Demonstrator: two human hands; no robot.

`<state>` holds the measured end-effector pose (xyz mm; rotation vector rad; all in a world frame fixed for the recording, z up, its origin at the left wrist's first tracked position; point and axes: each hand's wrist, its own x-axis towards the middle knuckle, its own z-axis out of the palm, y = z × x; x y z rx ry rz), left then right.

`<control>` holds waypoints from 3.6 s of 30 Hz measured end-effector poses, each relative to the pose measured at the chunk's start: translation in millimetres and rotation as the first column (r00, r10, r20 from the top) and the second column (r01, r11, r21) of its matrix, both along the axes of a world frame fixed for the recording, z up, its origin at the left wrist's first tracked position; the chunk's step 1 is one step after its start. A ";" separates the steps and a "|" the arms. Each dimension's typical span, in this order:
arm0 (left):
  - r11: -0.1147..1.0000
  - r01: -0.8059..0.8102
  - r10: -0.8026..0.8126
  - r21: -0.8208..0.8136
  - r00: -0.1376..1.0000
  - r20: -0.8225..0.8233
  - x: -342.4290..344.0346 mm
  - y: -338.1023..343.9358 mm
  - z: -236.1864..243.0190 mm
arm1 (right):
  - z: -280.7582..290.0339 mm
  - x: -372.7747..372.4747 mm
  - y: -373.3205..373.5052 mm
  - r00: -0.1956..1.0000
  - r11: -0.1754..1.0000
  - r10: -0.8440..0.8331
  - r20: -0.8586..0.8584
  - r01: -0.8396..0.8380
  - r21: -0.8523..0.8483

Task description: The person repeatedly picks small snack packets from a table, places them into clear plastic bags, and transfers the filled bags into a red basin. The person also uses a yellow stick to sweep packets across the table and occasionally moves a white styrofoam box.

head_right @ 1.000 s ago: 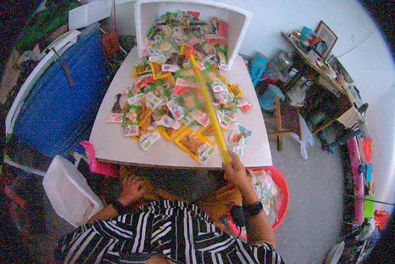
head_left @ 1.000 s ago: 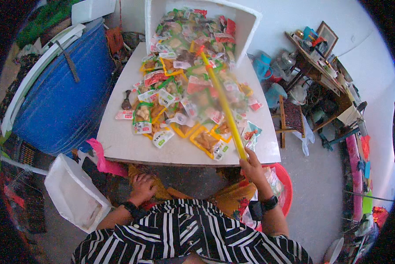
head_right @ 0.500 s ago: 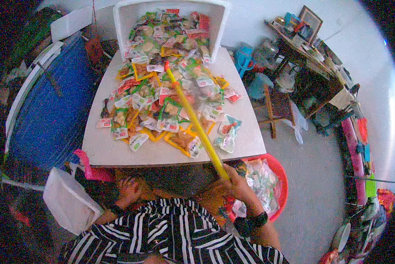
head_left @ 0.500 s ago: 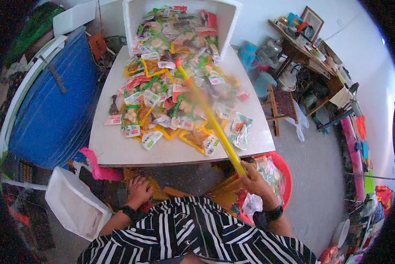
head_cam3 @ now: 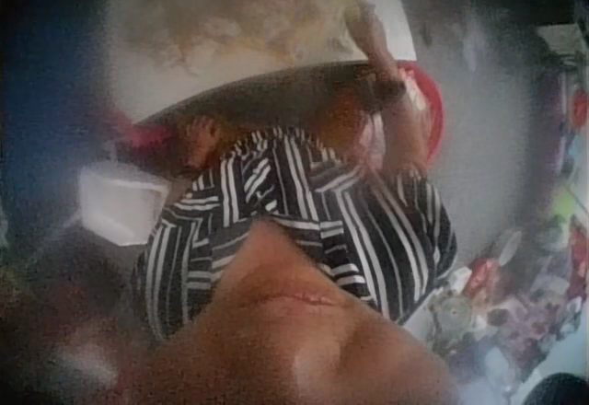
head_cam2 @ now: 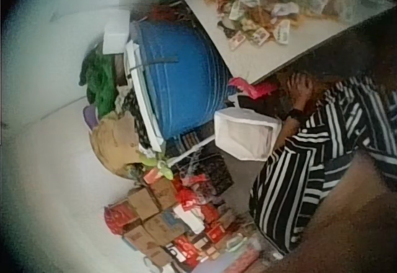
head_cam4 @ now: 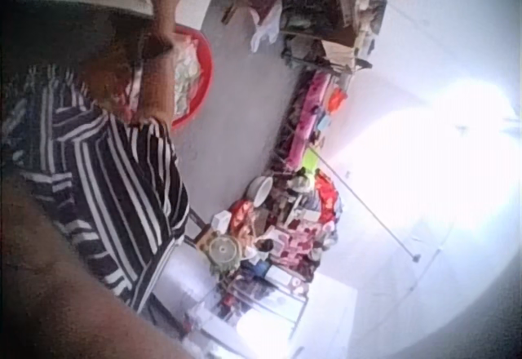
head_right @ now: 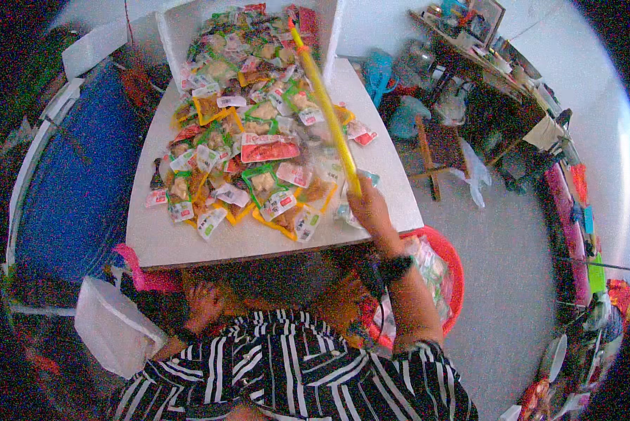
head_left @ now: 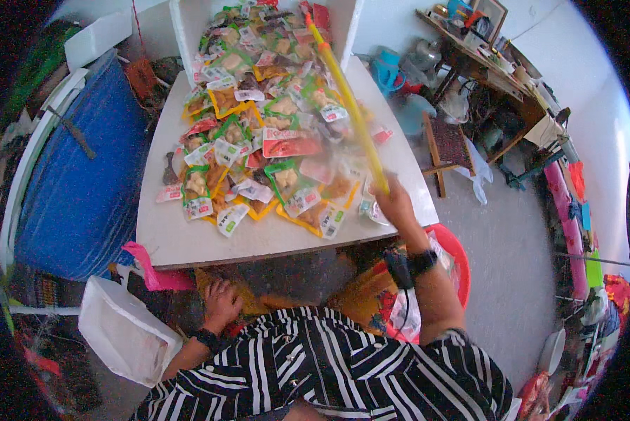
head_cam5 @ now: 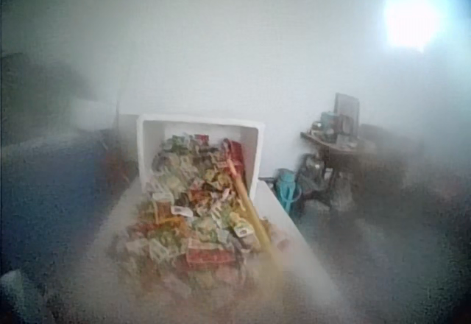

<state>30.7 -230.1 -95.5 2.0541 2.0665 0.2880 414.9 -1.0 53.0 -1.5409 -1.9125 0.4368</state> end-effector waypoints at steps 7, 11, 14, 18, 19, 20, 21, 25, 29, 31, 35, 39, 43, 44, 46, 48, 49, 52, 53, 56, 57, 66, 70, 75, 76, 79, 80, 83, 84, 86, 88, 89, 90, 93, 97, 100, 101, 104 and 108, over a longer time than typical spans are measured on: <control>0.999 -0.033 0.033 -0.026 0.999 0.020 2.5 2.1 9.8 | -22.1 5.0 93.4 0.893 0.980 -0.170 0.416 0.199 -0.028; 0.999 0.002 -0.003 -0.037 0.999 -0.043 2.8 3.0 8.9 | -36.9 13.0 98.2 0.927 0.979 -0.199 0.317 0.202 0.023; 0.997 -0.002 -0.001 -0.072 0.999 -0.042 0.2 0.9 4.5 | -35.0 15.6 93.3 0.918 0.959 -0.275 0.285 0.242 0.146; 1.000 0.013 -0.014 -0.012 0.998 -0.067 -1.7 0.0 -2.9 | -26.7 11.9 66.6 0.923 0.974 -0.220 0.314 0.195 0.112; 0.999 -0.002 0.000 -0.033 0.997 -0.073 -2.0 -1.3 -3.6 | -28.8 7.3 56.5 0.937 0.981 -0.181 0.299 0.150 0.124; 1.000 0.014 -0.013 0.018 0.998 -0.062 -2.2 -2.4 -3.6 | -33.2 1.7 45.0 0.949 0.985 -0.142 0.282 0.108 0.133; 0.999 0.020 -0.018 0.032 0.999 -0.050 -2.1 -2.8 -3.7 | -38.4 -2.9 34.8 0.954 0.990 -0.106 0.279 0.076 0.118; 0.999 0.008 -0.008 0.042 1.000 -0.017 -1.9 -1.9 -3.7 | -51.6 -7.4 16.9 0.859 0.991 -0.109 0.500 0.053 0.125; 0.993 -0.108 0.106 0.047 0.994 0.033 -8.2 -6.3 -4.8 | -49.6 -9.9 13.2 0.936 0.953 -0.037 0.350 -0.072 0.293; 0.962 -0.264 0.253 0.069 0.958 0.132 -14.5 -11.5 -5.0 | -46.7 -17.1 6.4 0.968 0.819 0.071 0.242 -0.195 0.539; 0.847 -0.269 0.277 0.459 0.959 0.050 -59.6 -46.3 14.8 | -47.2 -40.9 -24.0 0.974 0.847 0.154 0.167 -0.217 0.485; 0.740 -0.329 0.478 0.587 0.871 -0.115 -138.4 -97.3 41.7 | -58.2 -63.4 -42.5 0.965 0.843 0.239 0.108 -0.262 0.469; 0.602 -0.659 0.775 0.451 0.619 -0.130 -196.4 -162.1 33.1 | -71.7 -70.6 -46.1 0.948 0.835 0.261 0.181 -0.316 0.450; 0.566 -0.686 0.804 0.456 0.581 -0.124 -205.0 -175.8 25.1 | -74.3 -69.7 -45.3 0.937 0.849 0.256 0.238 -0.336 0.408; 0.577 -0.759 0.816 0.301 0.528 -0.235 -215.7 -193.7 7.4 | -80.4 -68.1 -43.9 0.947 0.915 0.234 0.219 -0.291 0.281; 0.597 -0.798 0.749 -0.087 0.593 -0.297 -227.3 -200.5 -0.1 | -86.2 -66.2 -42.8 0.947 0.918 0.213 0.242 -0.279 0.283; 0.616 -0.785 0.751 -0.068 0.611 -0.250 -230.1 -200.1 -1.1 | -88.8 -65.5 -42.2 0.946 0.908 0.220 0.238 -0.288 0.304; 0.558 -0.783 0.795 -0.275 0.600 -0.094 -237.9 -196.6 17.1 | -94.1 -64.7 -41.2 0.945 0.890 0.226 0.235 -0.299 0.344; 0.534 -0.751 0.810 -0.389 0.586 -0.020 -239.9 -196.4 27.9 | -94.8 -65.2 -40.7 0.944 0.892 0.224 0.242 -0.299 0.339; 0.596 -0.737 0.789 -0.319 0.611 0.061 -232.3 -204.0 51.1 | -93.6 -67.7 -40.3 0.950 0.866 0.222 0.219 -0.295 0.402; 0.627 -0.742 0.773 -0.239 0.630 0.074 -228.9 -212.3 57.1 | -92.5 -68.7 -40.6 0.952 0.852 0.225 0.206 -0.295 0.433; 0.778 -0.448 0.365 -0.440 0.893 -0.264 -275.0 -252.4 39.2 | -84.5 -70.6 -42.2 0.948 0.888 0.210 0.239 -0.287 0.359; 0.795 -0.556 0.559 -0.243 0.827 -0.066 -289.9 -266.2 34.4 | -84.6 -70.3 -42.1 0.954 0.878 0.225 0.197 -0.286 0.383; 0.647 -0.748 0.754 0.148 0.657 0.020 -277.9 -219.0 78.2 | -81.2 -71.1 -44.3 0.969 0.919 0.206 0.137 -0.239 0.313; 0.632 -0.739 0.755 0.233 0.655 0.029 -268.2 -203.5 96.0 | -79.2 -71.4 -44.5 0.973 0.926 0.198 0.120 -0.226 0.303; 0.615 -0.676 0.667 0.407 0.721 0.189 -228.2 -132.4 136.7 | -68.2 -74.7 -46.2 0.981 0.892 0.186 0.053 -0.192 0.409; 0.603 -0.619 0.592 0.503 0.770 0.239 -211.1 -106.5 145.2 | -63.0 -78.1 -47.0 0.982 0.879 0.184 0.040 -0.183 0.440; 0.686 -0.111 0.313 0.719 0.937 -0.155 -156.9 -23.8 152.2 | -44.9 -94.4 -50.6 0.972 0.890 0.237 -0.004 -0.215 0.401; 0.717 -0.323 0.371 0.618 0.927 0.055 -135.9 -1.3 150.4 | -39.5 -103.3 -51.3 0.969 0.912 0.247 -0.030 -0.222 0.344; 0.785 -0.468 0.367 0.405 0.879 0.305 -94.3 44.7 142.9 | -29.8 -119.7 -47.3 0.978 0.953 0.210 -0.020 -0.200 0.226; 0.820 -0.447 0.289 0.357 0.862 0.416 -55.5 86.1 134.3 | -22.4 -132.2 -33.6 0.990 0.985 0.129 0.064 -0.135 0.107; 0.825 -0.450 0.267 0.343 0.844 0.465 -36.7 101.0 128.9 | -21.0 -136.0 -26.4 0.985 0.996 0.080 0.153 -0.085 0.026; 0.860 -0.434 0.269 0.268 0.832 0.485 -19.8 111.9 123.2 | -20.7 -139.0 -17.8 0.968 0.998 0.043 0.247 -0.030 -0.057; 0.940 -0.313 0.226 0.135 0.869 0.440 14.5 133.2 104.5 | -29.6 -143.0 -0.2 0.889 0.999 -0.024 0.456 0.033 -0.011; 0.950 -0.214 0.127 0.228 0.930 0.345 32.6 130.8 80.3 | -49.2 -143.8 7.7 0.827 0.968 -0.163 0.538 0.029 0.249; 0.946 -0.199 0.114 0.258 0.944 0.311 32.0 128.7 72.3 | -53.6 -143.4 18.6 0.902 0.990 0.011 0.431 0.051 -0.131; 0.946 -0.185 0.098 0.267 0.947 0.307 30.5 128.3 71.8 | -52.2 -143.2 21.0 0.947 0.983 0.046 0.319 0.013 -0.181; 0.920 -0.179 0.068 0.348 0.949 0.308 28.8 129.5 72.8 | -40.9 -143.1 15.7 0.989 0.988 0.082 -0.123 -0.097 -0.123; 0.927 -0.195 0.087 0.319 0.943 0.323 30.4 131.4 75.2 | -13.0 -143.2 -14.7 0.775 0.969 0.102 -0.624 -0.218 -0.112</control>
